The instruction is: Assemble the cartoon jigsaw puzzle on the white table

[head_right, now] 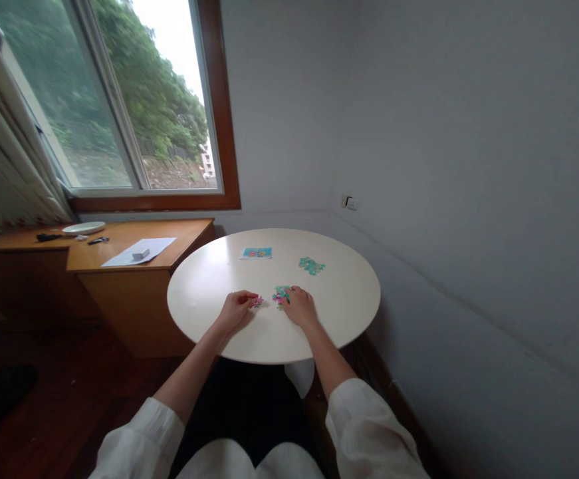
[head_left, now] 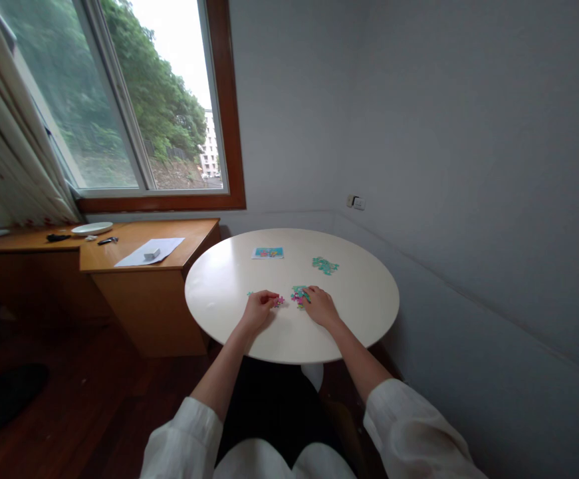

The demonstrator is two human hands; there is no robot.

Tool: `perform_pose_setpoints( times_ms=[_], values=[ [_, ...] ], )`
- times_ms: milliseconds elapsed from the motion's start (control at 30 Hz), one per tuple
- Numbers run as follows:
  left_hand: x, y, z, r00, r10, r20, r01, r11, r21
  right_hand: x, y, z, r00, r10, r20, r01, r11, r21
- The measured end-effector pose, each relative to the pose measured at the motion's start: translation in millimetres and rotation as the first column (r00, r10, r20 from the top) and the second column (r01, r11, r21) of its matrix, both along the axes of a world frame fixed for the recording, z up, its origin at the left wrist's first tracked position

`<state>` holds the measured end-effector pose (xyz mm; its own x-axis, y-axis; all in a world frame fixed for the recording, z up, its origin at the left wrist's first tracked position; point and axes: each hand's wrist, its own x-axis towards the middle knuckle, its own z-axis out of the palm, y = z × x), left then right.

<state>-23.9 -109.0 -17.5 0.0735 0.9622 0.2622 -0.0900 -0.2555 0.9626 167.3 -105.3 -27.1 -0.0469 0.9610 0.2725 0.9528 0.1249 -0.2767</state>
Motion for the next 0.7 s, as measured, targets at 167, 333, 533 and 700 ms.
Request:
perform_pose_setpoints(
  times_ms=[167, 333, 533, 700],
  values=[
    [0.4, 0.1, -1.1, 1.000, 0.007, -0.029, -0.007, 1.000, -0.003, -0.7, -0.9, 1.1, 1.000, -0.002, 0.002, 0.002, 1.000, 0.009],
    [0.9, 0.8, -2.0, 0.999, 0.001, -0.033, -0.002, 1.000, -0.016, -1.0, -2.6, 2.6, 1.000, 0.006, 0.004, -0.006, 1.000, 0.010],
    [1.6, 2.3, -3.3, 0.996, 0.023, -0.090, -0.023, 1.000, 0.006, -1.3, -2.7, 2.5, 1.000, 0.000, 0.003, 0.000, 1.000, 0.002],
    [3.5, 3.6, -5.2, 0.983, 0.038, -0.182, -0.029, 0.998, 0.053, -0.7, -1.5, 0.9, 1.000, 0.005, 0.007, -0.005, 1.000, 0.004]
  ],
)
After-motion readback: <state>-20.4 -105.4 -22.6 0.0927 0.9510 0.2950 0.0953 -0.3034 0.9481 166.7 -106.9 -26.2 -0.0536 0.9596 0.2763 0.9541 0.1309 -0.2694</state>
